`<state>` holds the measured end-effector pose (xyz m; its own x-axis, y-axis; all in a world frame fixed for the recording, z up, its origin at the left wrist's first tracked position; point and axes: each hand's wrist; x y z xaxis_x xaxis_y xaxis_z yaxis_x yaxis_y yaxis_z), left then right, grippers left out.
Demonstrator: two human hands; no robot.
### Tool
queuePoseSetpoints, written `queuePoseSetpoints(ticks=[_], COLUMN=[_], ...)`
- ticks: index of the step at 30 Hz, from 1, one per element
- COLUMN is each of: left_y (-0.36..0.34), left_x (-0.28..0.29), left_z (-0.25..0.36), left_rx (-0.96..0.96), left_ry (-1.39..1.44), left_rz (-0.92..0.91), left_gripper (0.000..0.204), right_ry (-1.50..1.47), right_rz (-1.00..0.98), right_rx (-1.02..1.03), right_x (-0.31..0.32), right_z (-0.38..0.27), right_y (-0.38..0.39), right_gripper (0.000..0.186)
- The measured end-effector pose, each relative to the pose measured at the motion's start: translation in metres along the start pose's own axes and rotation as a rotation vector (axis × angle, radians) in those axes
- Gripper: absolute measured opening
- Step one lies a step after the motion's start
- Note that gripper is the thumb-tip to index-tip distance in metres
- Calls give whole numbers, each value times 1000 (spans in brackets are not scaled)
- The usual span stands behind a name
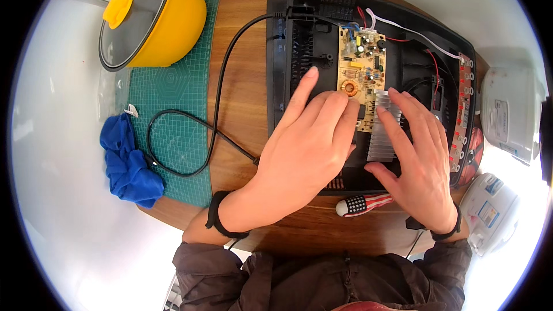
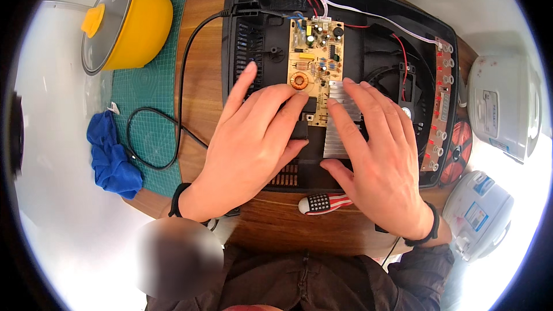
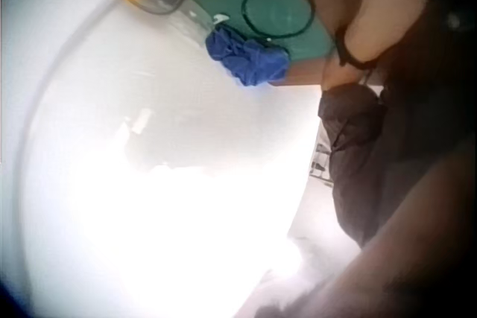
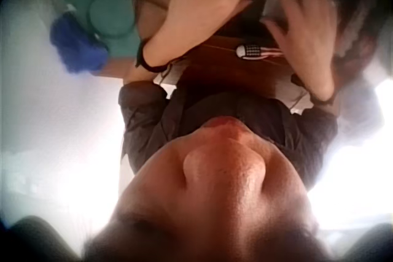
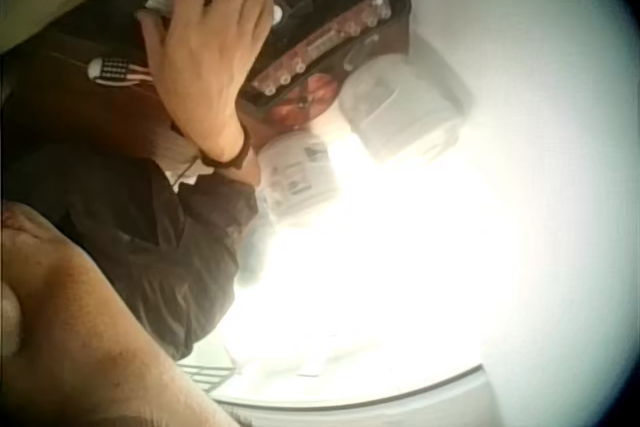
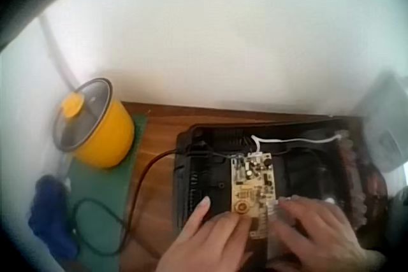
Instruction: The person installs a circuit board into an open electronic device chassis, aligns it, and secures it with screws using a screwdriver. They also connect a small wire harness to the board.
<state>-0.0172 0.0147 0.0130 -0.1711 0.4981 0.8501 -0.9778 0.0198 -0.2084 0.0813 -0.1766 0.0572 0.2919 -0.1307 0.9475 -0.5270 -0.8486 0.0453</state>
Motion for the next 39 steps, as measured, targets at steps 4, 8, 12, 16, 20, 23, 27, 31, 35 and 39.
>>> queuePoseSetpoints(ticks=[4,8,12,16,20,23,27,31,35,39], left_y=[1,3,3,1,0,-1,-1,-1,2,1], left_x=[-2,-4,-5,-2,0,-1,-2,-2,-2,13], left_z=[-2,-2,-2,0,0,0,1,1,0,-1], left_rx=[6,9,21,20,18,12,20,15,20,49], left_ry=[66,78,96,100,102,88,69,77,111,160], left_rz=[22,33,33,28,23,19,20,28,44,19], left_gripper=[67,67,66,65,65,65,64,64,63,48], right_ry=[26,39,39,43,48,33,23,23,53,84], right_rz=[2,-22,1,13,37,50,51,37,21,18], right_rx=[-12,-4,3,34,45,49,52,44,47,45], right_x=[-3,-2,-6,-8,-10,-12,-14,-13,-12,-13], right_z=[-2,-5,-7,-3,-2,0,0,1,-1,-4], right_y=[-2,-6,-7,-7,-5,-4,-4,-4,-4,-4], right_gripper=[80,80,80,80,79,78,77,78,77,78])
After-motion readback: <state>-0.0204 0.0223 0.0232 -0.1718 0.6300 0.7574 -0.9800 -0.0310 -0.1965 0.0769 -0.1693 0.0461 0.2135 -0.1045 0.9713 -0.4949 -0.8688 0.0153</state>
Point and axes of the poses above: each hand's wrist, its own y-axis away from the middle knuckle, its own x-axis out of the back of the hand, z = x × y, and after that the axes turned 2 degrees about z, right-handed
